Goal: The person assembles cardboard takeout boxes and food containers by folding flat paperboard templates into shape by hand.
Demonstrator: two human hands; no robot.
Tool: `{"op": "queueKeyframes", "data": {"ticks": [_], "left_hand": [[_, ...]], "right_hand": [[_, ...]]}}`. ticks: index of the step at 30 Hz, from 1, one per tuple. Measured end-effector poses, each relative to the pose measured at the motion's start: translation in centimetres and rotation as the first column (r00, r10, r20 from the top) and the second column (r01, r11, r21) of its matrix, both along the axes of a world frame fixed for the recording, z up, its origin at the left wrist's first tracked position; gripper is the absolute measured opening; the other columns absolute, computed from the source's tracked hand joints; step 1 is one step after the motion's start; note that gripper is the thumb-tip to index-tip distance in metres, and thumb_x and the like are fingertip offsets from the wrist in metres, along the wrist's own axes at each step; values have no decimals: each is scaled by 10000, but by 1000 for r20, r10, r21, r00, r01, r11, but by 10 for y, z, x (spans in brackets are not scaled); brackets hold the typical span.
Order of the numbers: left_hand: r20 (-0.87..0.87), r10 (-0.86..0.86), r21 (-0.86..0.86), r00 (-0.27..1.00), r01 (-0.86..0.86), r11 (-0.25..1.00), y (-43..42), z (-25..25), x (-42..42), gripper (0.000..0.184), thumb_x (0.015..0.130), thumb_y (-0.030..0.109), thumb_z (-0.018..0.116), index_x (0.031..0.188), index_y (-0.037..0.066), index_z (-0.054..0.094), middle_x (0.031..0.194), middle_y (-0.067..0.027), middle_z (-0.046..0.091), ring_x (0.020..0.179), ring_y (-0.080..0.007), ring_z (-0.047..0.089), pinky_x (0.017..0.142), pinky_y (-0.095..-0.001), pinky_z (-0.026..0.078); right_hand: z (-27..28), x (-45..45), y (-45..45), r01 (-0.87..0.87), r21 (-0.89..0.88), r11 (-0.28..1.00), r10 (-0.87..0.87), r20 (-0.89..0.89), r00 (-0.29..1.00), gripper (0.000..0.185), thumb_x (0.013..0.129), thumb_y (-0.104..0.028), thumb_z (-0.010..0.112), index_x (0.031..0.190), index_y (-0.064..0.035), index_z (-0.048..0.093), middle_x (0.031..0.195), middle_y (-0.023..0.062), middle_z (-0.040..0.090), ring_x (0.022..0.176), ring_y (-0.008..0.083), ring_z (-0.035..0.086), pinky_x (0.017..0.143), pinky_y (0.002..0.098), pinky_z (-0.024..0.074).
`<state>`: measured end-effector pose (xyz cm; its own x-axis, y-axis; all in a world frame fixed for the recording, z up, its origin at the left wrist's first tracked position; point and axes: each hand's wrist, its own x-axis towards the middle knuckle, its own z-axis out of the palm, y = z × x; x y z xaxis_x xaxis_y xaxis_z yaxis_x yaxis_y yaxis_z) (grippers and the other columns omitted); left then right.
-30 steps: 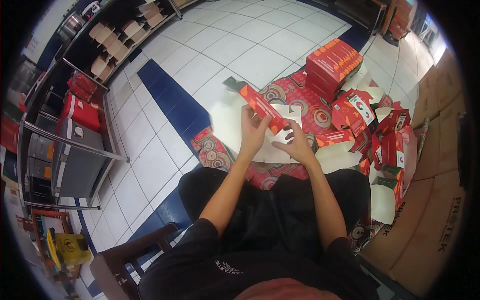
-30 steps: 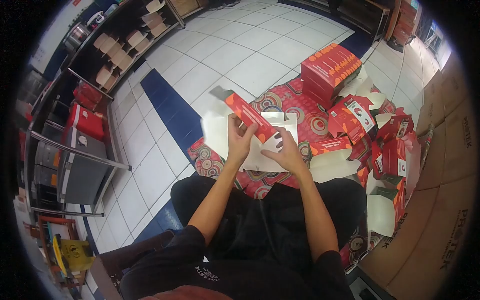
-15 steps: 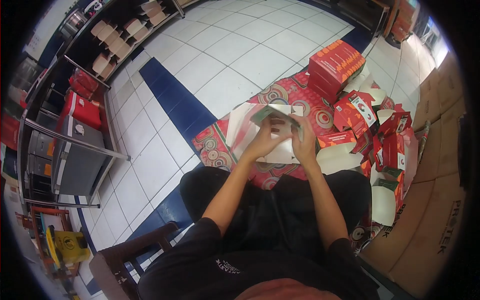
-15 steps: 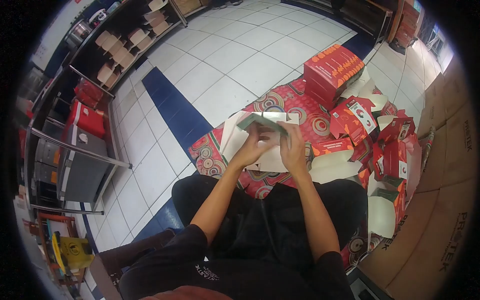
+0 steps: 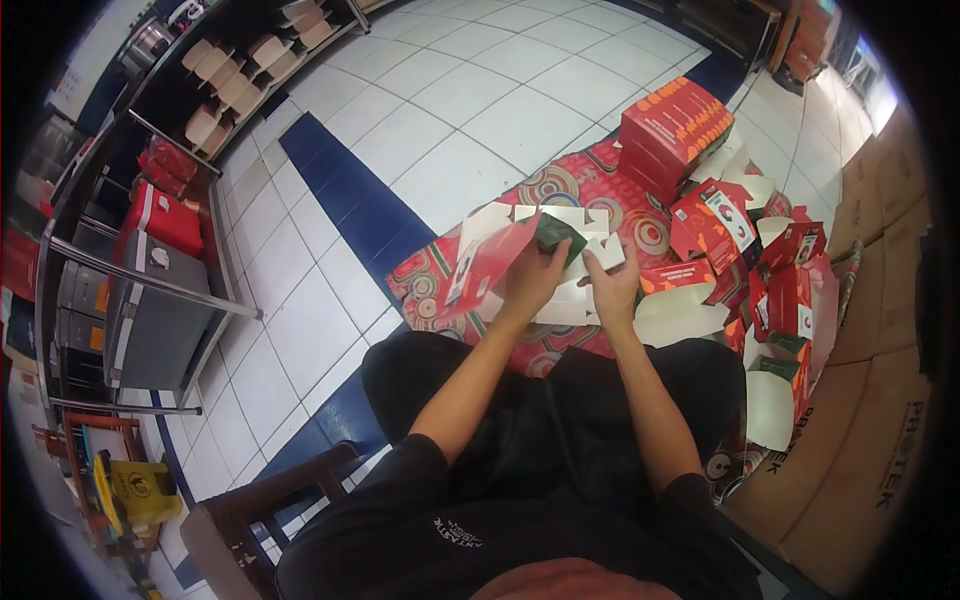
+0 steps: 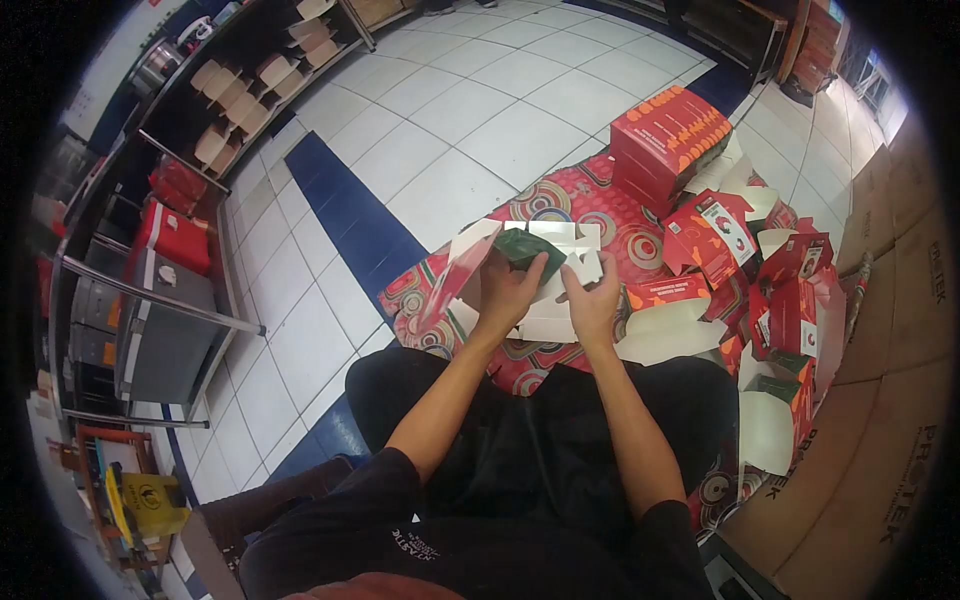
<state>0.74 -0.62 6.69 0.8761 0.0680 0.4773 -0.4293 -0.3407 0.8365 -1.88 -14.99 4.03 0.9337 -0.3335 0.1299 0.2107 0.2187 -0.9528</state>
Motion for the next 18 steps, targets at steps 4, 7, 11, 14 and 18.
{"op": "queueKeyframes", "data": {"ticks": [4, 7, 11, 14, 18], "left_hand": [[-247, -141, -276, 959, 70, 959, 11, 8, 2, 299, 963, 164, 828, 1173, -30, 739, 1069, -110, 807, 994, -181, 759, 875, -352, 582], [-270, -282, -378, 921, 168, 911, 15, 13, 0, 318, 974, 153, 818, 1217, -33, 729, 1078, -109, 803, 1011, -166, 754, 882, -341, 584], [-318, -383, -438, 867, 224, 871, 26, -5, 8, 376, 994, 123, 792, 1315, -34, 678, 1200, -115, 769, 1070, -191, 745, 929, -341, 594], [-257, -417, -462, 872, 268, 845, 36, -16, 22, 490, 1018, 73, 748, 1461, -12, 556, 1406, -118, 647, 1241, -251, 690, 1028, -356, 599], [-272, -441, -517, 855, 257, 817, 32, -13, 16, 541, 1021, 79, 753, 1499, -7, 516, 1392, -123, 645, 1253, -241, 685, 1033, -350, 595]], "right_hand": [[4, -3, 3, -39, -132, 991, 42, 23, 999, 299, 966, 24, 749, 1245, 48, 644, 1214, 165, 703, 959, 189, 757, 689, 320, 684], [15, -9, 0, 12, -578, 816, 105, 169, 980, 350, 958, 47, 731, 1306, 19, 712, 1256, 150, 716, 1013, 191, 761, 770, 293, 680], [20, -10, -3, 22, -636, 771, 110, 168, 980, 338, 946, 59, 714, 1265, -26, 783, 1283, 130, 718, 1031, 213, 767, 788, 292, 676], [20, -8, -12, -11, -700, 714, 198, 186, 962, 334, 955, 63, 695, 1266, -20, 785, 1271, 134, 719, 1012, 224, 768, 791, 302, 673], [20, -9, -10, -32, -633, 773, 167, 154, 974, 297, 950, 61, 717, 1230, 3, 799, 1142, 147, 708, 955, 242, 754, 755, 331, 661]]}}
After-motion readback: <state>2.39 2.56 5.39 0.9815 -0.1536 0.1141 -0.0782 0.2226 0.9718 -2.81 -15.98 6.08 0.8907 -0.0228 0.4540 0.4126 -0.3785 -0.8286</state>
